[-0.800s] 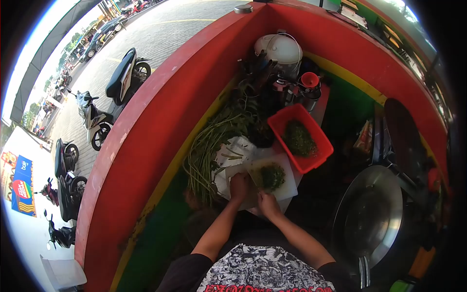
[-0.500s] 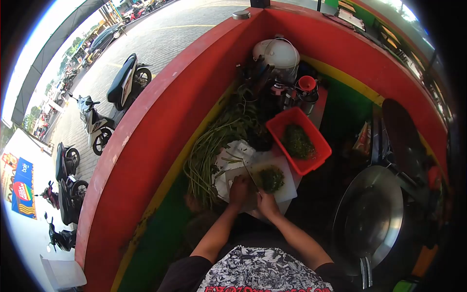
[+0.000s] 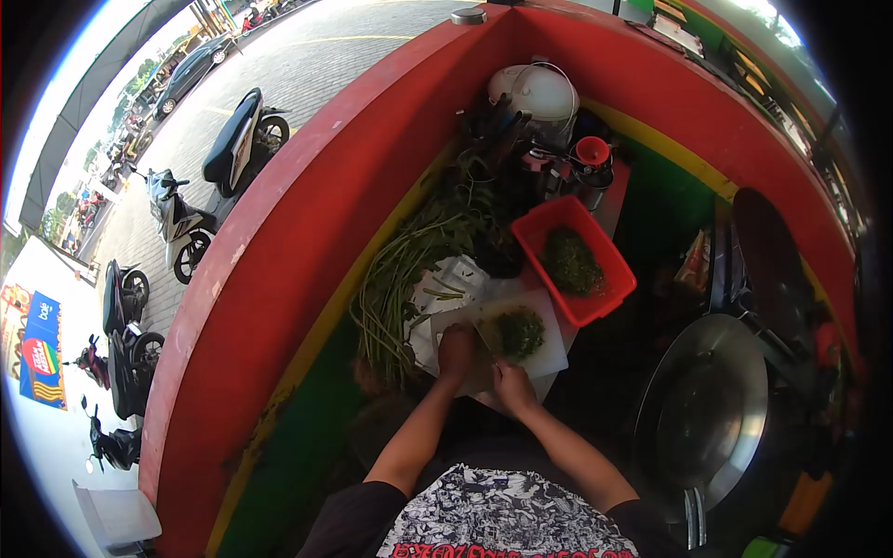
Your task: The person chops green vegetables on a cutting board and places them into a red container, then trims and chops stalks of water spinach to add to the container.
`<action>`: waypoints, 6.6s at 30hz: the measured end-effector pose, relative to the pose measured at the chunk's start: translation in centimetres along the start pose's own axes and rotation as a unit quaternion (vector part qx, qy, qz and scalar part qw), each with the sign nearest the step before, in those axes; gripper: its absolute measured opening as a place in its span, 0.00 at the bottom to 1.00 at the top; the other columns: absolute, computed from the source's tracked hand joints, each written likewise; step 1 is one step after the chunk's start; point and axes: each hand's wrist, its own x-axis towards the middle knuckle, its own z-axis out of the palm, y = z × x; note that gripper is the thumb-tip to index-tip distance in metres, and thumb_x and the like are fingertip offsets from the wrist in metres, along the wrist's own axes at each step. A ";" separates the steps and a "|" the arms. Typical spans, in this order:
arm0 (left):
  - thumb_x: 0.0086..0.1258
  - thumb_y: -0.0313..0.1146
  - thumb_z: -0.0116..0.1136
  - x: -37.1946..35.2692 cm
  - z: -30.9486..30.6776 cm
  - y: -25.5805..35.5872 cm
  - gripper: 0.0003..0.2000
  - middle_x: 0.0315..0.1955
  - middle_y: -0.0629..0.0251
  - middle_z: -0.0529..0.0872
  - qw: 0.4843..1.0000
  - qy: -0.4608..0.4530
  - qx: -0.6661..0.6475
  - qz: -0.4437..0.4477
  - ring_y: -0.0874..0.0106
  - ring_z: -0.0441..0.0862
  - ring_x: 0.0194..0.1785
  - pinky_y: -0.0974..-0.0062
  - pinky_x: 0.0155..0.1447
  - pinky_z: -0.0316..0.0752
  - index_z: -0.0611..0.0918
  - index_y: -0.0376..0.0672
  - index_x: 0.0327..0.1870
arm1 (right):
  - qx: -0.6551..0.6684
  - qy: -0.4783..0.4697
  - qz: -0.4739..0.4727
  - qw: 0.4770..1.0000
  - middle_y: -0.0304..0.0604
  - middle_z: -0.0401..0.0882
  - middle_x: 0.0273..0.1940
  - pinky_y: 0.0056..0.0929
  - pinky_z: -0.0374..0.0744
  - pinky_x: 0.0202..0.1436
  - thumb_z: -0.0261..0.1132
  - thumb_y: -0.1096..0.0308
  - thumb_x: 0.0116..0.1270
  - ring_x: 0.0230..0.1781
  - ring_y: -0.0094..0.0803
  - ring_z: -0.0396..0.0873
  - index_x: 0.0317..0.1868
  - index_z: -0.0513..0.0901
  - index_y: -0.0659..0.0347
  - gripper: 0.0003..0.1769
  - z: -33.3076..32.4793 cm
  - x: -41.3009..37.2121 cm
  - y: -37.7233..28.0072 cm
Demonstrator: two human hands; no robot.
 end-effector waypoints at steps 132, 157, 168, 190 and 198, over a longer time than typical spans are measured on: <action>0.71 0.30 0.59 -0.8 -0.9 0.4 0.08 0.42 0.58 0.86 0.997 0.076 -0.020 -0.016 0.54 0.80 0.53 0.57 0.59 0.77 0.90 0.43 0.42 | 0.047 0.042 -0.010 0.998 0.69 0.86 0.35 0.55 0.83 0.42 0.65 0.69 0.79 0.40 0.68 0.87 0.60 0.86 0.71 0.17 0.2 -0.2 -3.1; 0.72 0.32 0.61 -1.0 0.7 1.7 0.10 0.44 0.53 0.85 0.996 0.035 -0.078 0.016 0.50 0.80 0.55 0.52 0.62 0.76 0.88 0.39 0.48 | 0.083 0.052 0.041 0.994 0.64 0.89 0.37 0.51 0.84 0.43 0.64 0.64 0.81 0.43 0.63 0.89 0.59 0.86 0.67 0.16 -3.1 -0.9 -1.8; 0.66 0.22 0.61 3.2 -2.1 -3.8 0.10 0.49 0.53 0.89 0.965 0.081 -0.242 -0.063 0.51 0.84 0.57 0.56 0.64 0.79 0.89 0.38 0.46 | 0.076 -0.017 0.067 0.995 0.64 0.86 0.34 0.48 0.82 0.43 0.63 0.61 0.82 0.39 0.61 0.89 0.56 0.86 0.67 0.16 -3.6 -4.3 -2.0; 0.83 0.32 0.59 5.2 -5.8 -4.5 0.14 0.54 0.60 0.86 0.833 0.116 -0.512 -0.174 0.65 0.84 0.59 0.66 0.63 0.79 0.85 0.43 0.65 | 0.051 -0.036 0.086 0.994 0.65 0.90 0.49 0.48 0.86 0.55 0.69 0.60 0.75 0.52 0.62 0.89 0.65 0.85 0.66 0.25 -6.6 -6.6 -3.3; 0.88 0.36 0.57 -0.8 -4.1 -5.4 0.23 0.65 0.61 0.83 0.806 -0.018 -0.581 -0.111 0.66 0.81 0.66 0.61 0.71 0.75 0.74 0.36 0.77 | 0.139 0.054 0.050 0.988 0.58 0.92 0.42 0.39 0.86 0.50 0.74 0.57 0.74 0.44 0.46 0.93 0.61 0.87 0.68 0.25 -5.9 -4.5 -4.2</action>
